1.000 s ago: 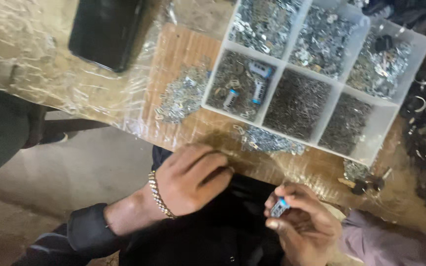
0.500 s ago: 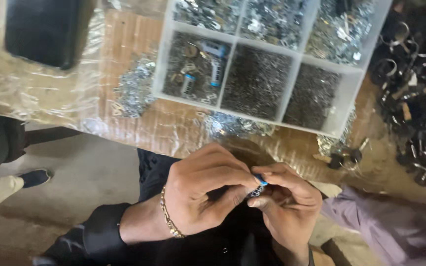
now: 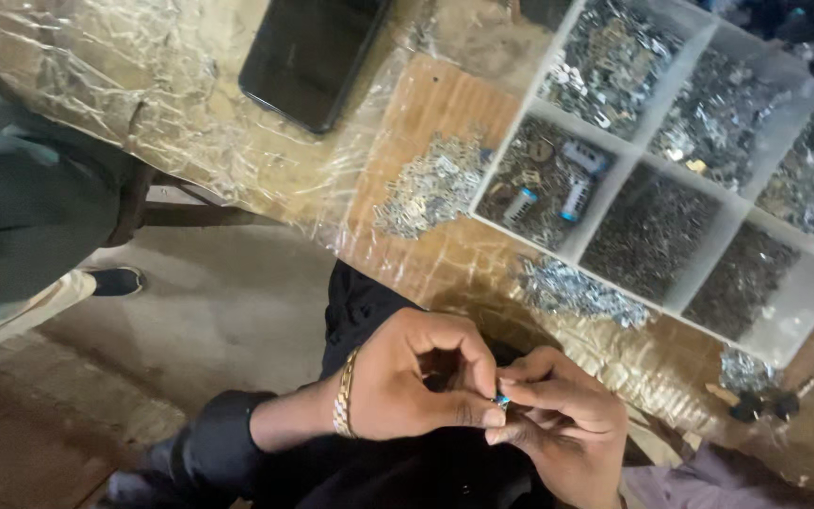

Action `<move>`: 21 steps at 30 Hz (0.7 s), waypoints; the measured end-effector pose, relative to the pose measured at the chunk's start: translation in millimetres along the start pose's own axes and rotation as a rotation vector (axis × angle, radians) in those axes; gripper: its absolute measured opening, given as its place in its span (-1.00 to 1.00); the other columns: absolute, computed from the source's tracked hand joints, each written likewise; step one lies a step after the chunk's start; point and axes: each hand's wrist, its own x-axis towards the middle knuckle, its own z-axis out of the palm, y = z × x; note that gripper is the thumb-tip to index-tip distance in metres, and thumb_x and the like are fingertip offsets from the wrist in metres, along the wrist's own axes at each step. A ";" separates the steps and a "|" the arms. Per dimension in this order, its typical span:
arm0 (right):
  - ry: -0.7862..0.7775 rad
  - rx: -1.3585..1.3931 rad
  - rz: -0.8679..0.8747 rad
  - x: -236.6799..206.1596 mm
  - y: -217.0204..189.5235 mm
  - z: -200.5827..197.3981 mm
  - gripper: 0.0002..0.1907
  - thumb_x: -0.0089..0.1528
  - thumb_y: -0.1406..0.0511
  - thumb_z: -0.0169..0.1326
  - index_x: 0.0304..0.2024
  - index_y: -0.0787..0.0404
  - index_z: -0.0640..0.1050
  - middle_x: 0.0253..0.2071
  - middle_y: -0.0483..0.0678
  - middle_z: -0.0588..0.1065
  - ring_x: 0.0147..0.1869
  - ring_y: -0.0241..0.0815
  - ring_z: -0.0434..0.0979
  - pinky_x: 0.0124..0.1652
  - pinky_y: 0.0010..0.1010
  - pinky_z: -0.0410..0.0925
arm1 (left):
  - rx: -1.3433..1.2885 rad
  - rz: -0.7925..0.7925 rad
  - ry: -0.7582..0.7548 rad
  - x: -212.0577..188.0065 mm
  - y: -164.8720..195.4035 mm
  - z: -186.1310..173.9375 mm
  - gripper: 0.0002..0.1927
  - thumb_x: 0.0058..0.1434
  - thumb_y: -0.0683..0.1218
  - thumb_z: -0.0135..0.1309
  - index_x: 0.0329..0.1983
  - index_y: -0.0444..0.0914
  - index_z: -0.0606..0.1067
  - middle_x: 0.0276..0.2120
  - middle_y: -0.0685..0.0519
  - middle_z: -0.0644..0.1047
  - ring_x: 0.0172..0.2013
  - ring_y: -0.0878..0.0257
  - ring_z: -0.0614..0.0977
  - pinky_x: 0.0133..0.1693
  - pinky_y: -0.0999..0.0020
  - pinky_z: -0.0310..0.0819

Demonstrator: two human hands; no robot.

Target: The person sits at a workbench assembling padlock lock cylinders. They pick small metal parts such as springs, pins and retaining clips from a compartment organizer box and insert them one at a time into the open cylinder bodies, placing finished cylinders with the pile of assembled locks.

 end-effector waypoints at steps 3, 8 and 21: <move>0.014 0.034 0.019 8.5 2.4 3.1 -0.58 0.08 0.57 0.34 0.01 0.36 0.63 -0.01 0.20 0.54 -0.09 -0.13 0.65 -0.20 -0.46 0.55 | 0.456 0.323 0.121 -6.6 -8.1 -2.4 -0.80 0.18 -0.23 0.39 -0.19 -0.23 0.60 -0.27 0.09 0.59 -0.26 0.30 0.64 -0.22 0.41 0.51; 0.067 0.060 0.036 9.7 -1.8 10.1 -0.58 0.08 0.52 0.35 0.01 0.39 0.64 -0.05 0.19 0.55 -0.11 -0.10 0.68 -0.20 -0.38 0.62 | 0.847 0.693 0.049 -5.2 16.0 -8.6 -0.71 0.25 -0.27 0.33 -0.01 -0.21 0.56 -0.12 0.04 0.54 -0.19 0.10 0.62 -0.13 0.30 0.53; 0.031 0.341 -0.053 -2.2 13.4 -22.0 -0.54 0.15 0.59 0.27 0.12 0.40 0.60 0.09 0.29 0.52 -0.02 0.04 0.63 -0.18 -0.22 0.60 | 0.267 0.540 1.083 -50.2 -27.4 -78.8 -0.93 0.43 -0.24 0.01 -0.20 -0.26 0.50 -0.22 0.03 0.54 -0.18 0.26 0.57 -0.12 0.38 0.51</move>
